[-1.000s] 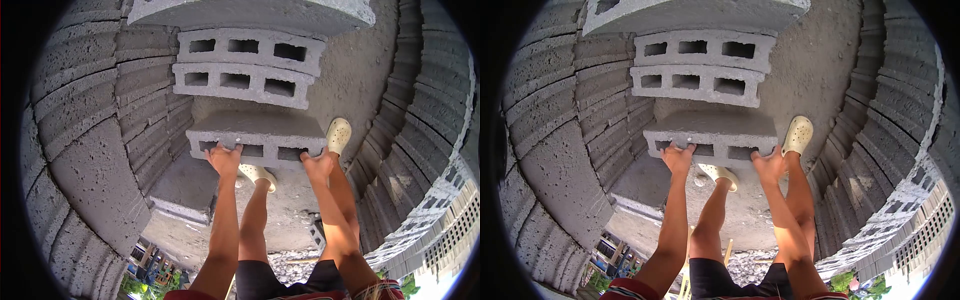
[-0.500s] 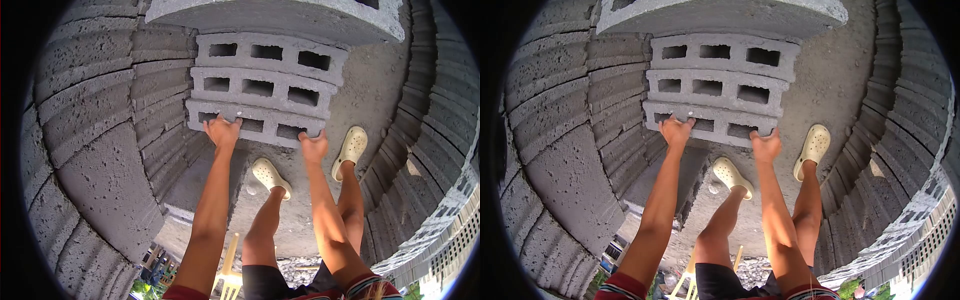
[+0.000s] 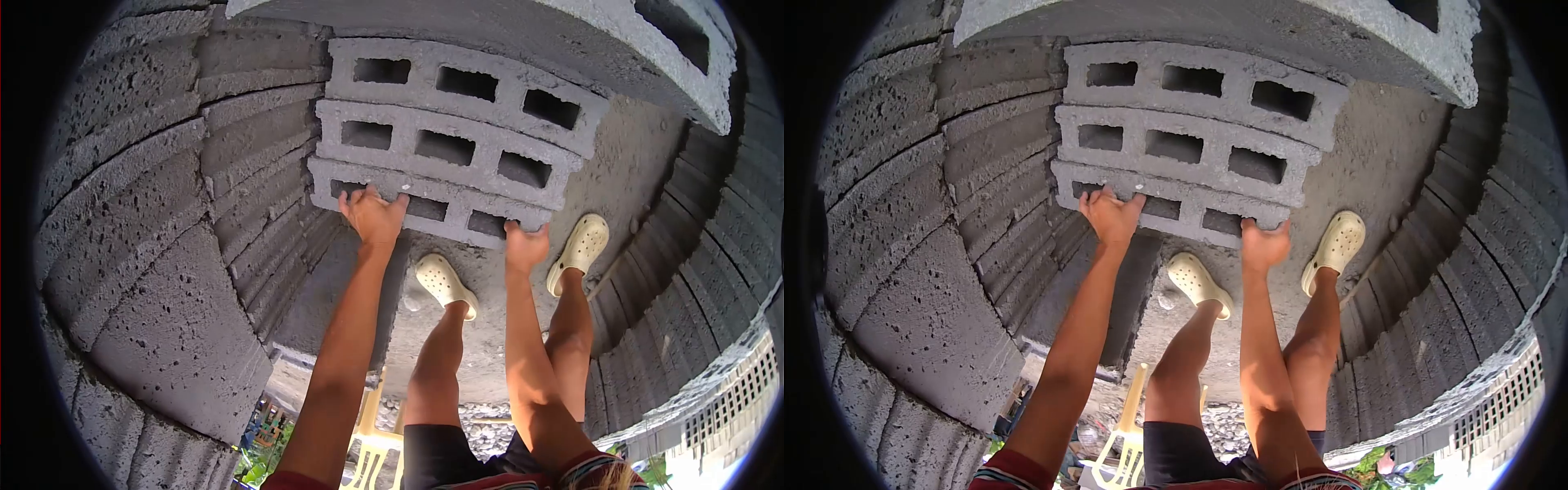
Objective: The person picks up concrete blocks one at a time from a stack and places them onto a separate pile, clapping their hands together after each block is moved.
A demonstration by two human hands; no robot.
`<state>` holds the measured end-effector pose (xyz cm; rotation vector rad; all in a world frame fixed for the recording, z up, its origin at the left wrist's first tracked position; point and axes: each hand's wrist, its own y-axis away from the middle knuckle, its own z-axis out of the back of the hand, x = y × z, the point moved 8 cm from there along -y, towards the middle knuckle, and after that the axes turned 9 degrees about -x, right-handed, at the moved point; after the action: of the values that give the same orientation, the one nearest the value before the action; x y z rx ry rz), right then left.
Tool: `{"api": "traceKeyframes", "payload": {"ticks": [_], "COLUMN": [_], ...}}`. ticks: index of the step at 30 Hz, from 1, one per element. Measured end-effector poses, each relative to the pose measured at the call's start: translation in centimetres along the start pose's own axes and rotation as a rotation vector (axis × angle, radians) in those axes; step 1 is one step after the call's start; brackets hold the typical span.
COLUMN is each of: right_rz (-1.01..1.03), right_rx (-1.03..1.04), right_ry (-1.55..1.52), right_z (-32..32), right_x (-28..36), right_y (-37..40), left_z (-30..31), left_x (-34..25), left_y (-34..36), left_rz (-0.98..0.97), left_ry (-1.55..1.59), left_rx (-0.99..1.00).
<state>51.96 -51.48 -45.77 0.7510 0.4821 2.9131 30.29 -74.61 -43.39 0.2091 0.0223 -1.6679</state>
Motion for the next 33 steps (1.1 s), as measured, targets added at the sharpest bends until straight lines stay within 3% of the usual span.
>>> {"api": "traceKeyframes", "payload": {"ticks": [2,5,14,15,18,20,21,24,25,28,31,33], "right_rz": [-0.016,-0.081,-0.045,-0.043,-0.019,0.021,0.021,0.264,0.334,0.352,0.031,0.039], "right_rx": [-0.022,0.028,0.031,0.052,0.11,0.144,0.35,0.252,0.339,0.493,0.503,0.554], "right_ry": [-0.022,0.26,0.222,0.215,0.156,0.068,-0.178,-0.194,-0.12,0.073,0.155,0.109], "right_z": [0.0,-0.1,0.3,0.3,0.4,0.5,-1.1,-0.2,0.7,4.4,7.9,10.7], "right_x": [0.1,-0.6,0.4,0.6,1.0,0.6,-0.4,-1.7,-2.0,-3.8,-8.1,-8.3], "right_y": [0.0,-0.2,0.0,-0.1,0.0,-0.1,-0.5,-0.5,-0.3,0.0,-1.0,-1.4], "left_z": [0.2,0.0,0.7,-0.1,1.5,3.8,5.7,14.1,17.3,24.5,28.1,27.4], "left_x": [-0.3,-0.3,-0.7,-0.3,-0.7,-1.5,-2.1,-2.3,-1.3,5.4,11.1,14.7], "left_y": [-0.2,-0.2,-0.2,-0.2,1.0,2.9,4.2,8.5,10.3,16.3,21.1,22.7], "left_rz": [0.006,-0.001,0.026,0.075,0.13,0.205,0.216,0.16,0.164,0.309,0.316,0.406], "left_ry": [0.025,0.009,-0.016,-0.07,-0.101,-0.039,0.013,0.168,0.234,0.239,-0.043,-0.06], "left_rx": [0.029,0.025,0.045,0.187,0.073,0.055,0.044,0.06,0.101,-0.038,-0.17,-0.183]}}
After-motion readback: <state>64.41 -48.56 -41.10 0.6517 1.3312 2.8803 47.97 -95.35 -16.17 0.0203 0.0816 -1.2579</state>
